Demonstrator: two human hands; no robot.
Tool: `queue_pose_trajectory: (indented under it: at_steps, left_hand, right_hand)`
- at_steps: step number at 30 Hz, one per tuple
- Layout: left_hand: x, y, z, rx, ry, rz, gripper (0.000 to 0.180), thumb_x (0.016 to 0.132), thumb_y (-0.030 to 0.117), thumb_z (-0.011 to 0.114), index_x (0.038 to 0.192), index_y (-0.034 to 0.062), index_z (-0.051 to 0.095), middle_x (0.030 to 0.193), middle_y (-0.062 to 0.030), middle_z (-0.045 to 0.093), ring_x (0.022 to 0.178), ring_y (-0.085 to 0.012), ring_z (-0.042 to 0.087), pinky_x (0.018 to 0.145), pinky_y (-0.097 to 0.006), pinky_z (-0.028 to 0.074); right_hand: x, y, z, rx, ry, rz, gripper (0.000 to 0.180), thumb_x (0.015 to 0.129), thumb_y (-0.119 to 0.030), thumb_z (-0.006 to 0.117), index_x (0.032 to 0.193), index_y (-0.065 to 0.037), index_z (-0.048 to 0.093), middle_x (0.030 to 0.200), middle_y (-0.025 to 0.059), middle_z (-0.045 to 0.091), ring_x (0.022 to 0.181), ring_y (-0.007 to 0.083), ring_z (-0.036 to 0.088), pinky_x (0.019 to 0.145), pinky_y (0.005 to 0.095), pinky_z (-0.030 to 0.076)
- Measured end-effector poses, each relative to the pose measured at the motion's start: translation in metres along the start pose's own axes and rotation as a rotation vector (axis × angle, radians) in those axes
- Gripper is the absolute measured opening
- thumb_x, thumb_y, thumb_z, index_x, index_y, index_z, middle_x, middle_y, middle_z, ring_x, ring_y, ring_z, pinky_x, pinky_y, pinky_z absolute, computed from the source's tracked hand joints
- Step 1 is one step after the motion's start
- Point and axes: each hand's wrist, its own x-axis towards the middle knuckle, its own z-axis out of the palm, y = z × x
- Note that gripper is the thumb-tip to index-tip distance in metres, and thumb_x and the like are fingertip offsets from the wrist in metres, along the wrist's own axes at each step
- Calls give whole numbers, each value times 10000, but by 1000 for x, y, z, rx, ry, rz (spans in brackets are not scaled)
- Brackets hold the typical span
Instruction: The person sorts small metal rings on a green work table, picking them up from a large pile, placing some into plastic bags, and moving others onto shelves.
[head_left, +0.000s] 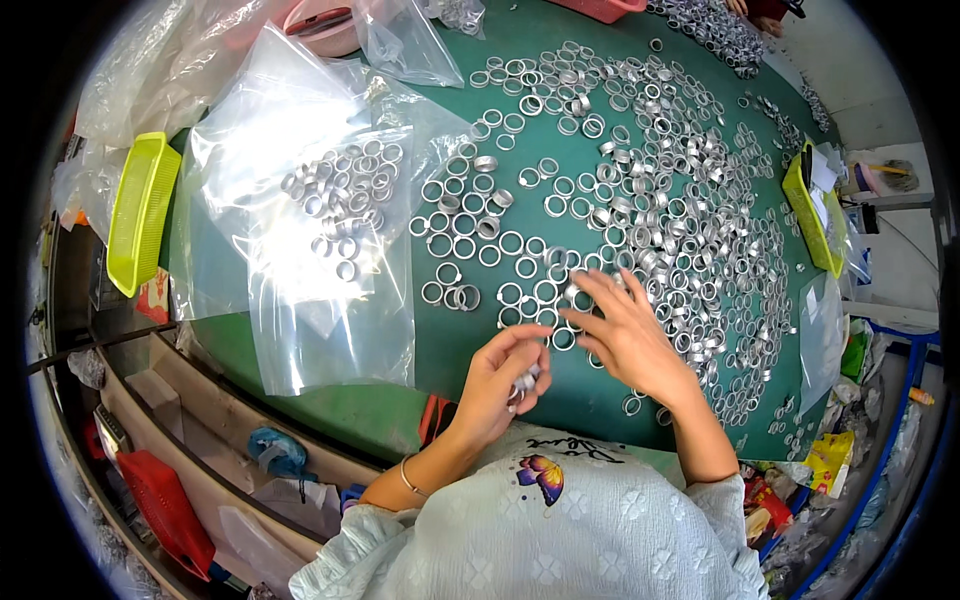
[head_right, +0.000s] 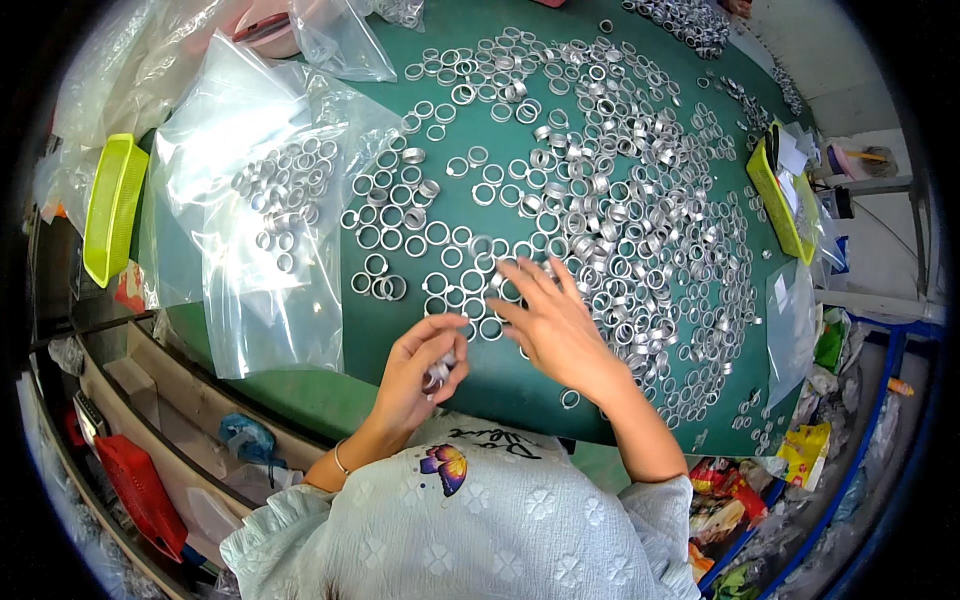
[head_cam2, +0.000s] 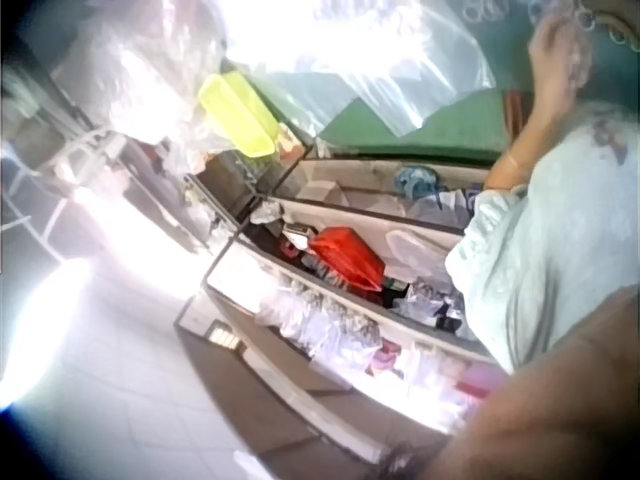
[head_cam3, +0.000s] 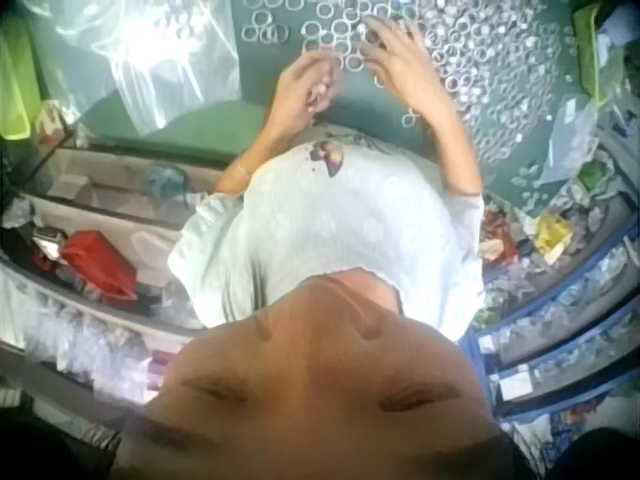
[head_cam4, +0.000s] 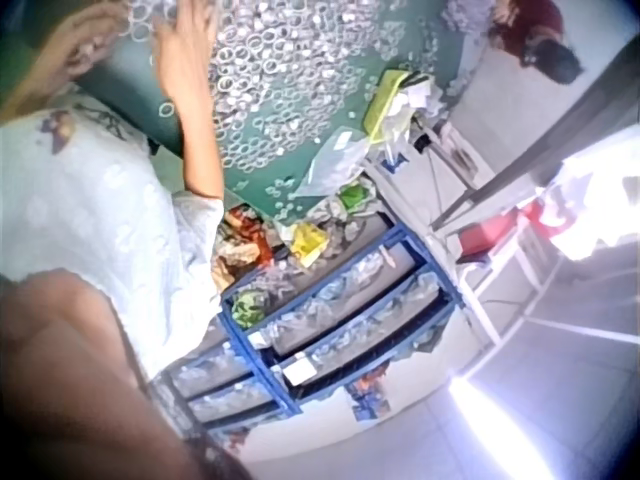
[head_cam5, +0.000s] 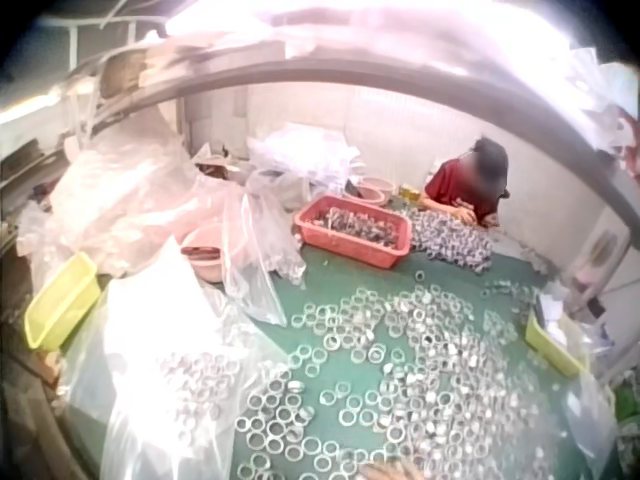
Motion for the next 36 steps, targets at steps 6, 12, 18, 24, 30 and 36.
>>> queue_pose_trajectory:
  at_steps: [6, 12, 18, 24, 30, 36]
  left_hand:
    - [4, -8, -15, -163, -95, -56, 174, 917, 135, 465, 996, 4, 550, 794, -60, 514, 597, -112, 505, 373, -173, 299]
    - [11, -6, -5, -378, -28, -97, 174, 923, 192, 486, 868, 34, 534, 803, -66, 532, 591, -105, 488, 381, -182, 308]
    - [4, -2, -23, -142, -36, 87, 192, 927, 201, 486, 829, 42, 532, 778, -73, 556, 510, -96, 461, 384, -184, 292]
    - [-2, -1, -35, -110, -44, 80, 190, 926, 183, 485, 845, 23, 548, 733, -78, 532, 473, -97, 434, 379, -184, 286]
    - [-7, 3, -23, 22, 23, 73, 159, 913, 101, 475, 987, 4, 577, 684, -63, 512, 480, -85, 407, 391, -186, 273]
    - [-17, 1, -40, 106, -68, 9, 177, 919, 114, 471, 1005, 5, 580, 661, -37, 514, 471, -51, 387, 390, -183, 243]
  right_hand:
    - [28, 27, -17, 429, 183, 154, 176, 766, -54, 620, 937, -13, 633, 954, 107, 627, 971, 286, 555, 853, 370, 421]
    - [114, 16, 6, 197, 251, -109, 468, 793, -135, 617, 1242, -110, 490, 1353, 103, 383, 1263, 334, 324, 1033, 431, 276]
    - [90, 11, 8, 102, 5, -220, 305, 737, -137, 661, 1030, -75, 606, 1234, 97, 472, 1127, 282, 445, 919, 404, 365]
    - [99, 6, 11, 182, 226, -120, 272, 715, -88, 673, 980, -54, 621, 1047, 73, 541, 977, 266, 490, 823, 383, 389]
    - [118, -6, 30, 121, 115, -221, 346, 732, -103, 661, 1066, -47, 591, 1274, 114, 451, 1199, 315, 390, 942, 414, 344]
    - [90, -13, 18, 39, 115, -184, 322, 707, -92, 668, 1016, -40, 597, 1204, 115, 484, 1152, 293, 427, 939, 410, 345]
